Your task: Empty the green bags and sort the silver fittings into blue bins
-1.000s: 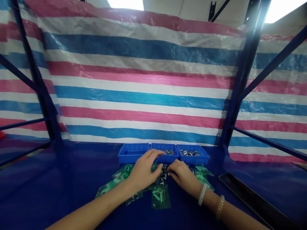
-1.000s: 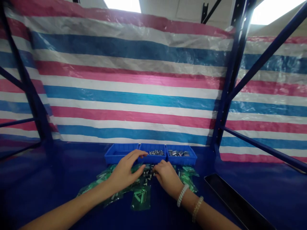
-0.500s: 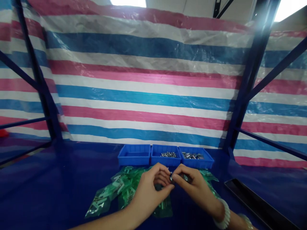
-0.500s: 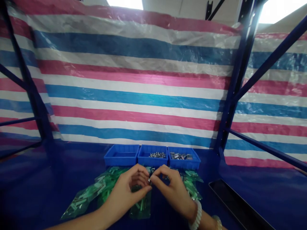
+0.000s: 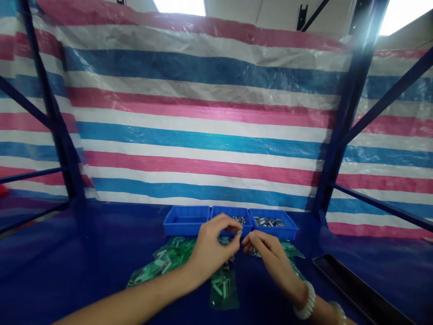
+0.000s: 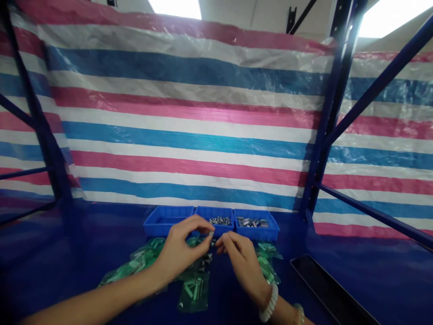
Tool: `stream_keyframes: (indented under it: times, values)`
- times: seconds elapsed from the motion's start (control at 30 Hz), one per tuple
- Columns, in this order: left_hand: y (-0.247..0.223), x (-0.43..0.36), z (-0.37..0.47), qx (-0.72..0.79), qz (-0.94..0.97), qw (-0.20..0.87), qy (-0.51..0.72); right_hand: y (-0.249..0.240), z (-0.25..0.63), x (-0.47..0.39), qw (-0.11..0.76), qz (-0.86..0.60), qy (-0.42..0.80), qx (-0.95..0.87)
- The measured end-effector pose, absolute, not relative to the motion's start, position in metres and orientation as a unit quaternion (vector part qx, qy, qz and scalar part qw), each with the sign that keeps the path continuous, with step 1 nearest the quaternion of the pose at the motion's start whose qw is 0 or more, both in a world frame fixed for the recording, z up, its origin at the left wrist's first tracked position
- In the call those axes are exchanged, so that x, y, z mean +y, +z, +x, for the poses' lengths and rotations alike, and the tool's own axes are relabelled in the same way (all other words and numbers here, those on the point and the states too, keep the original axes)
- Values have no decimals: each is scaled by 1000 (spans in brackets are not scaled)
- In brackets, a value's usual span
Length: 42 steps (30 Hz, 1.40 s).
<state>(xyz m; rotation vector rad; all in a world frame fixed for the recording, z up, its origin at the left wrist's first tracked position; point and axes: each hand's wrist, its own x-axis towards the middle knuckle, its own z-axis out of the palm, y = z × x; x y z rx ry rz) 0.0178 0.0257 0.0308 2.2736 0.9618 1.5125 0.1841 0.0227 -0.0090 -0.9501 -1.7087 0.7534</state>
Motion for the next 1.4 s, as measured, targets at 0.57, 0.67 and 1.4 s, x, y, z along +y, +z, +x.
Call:
stream_keyframes:
  times: [0.57, 0.67, 1.4]
  values:
    - [16, 49, 9, 360, 823, 55, 435, -34, 181, 51, 230, -441, -3, -867]
    - [11, 38, 6, 370, 814, 84, 439, -34, 183, 48, 274, -420, 48, -864]
    - [5, -1, 19, 371, 728, 301, 491, 2, 189, 17, 485, -331, 267, -764]
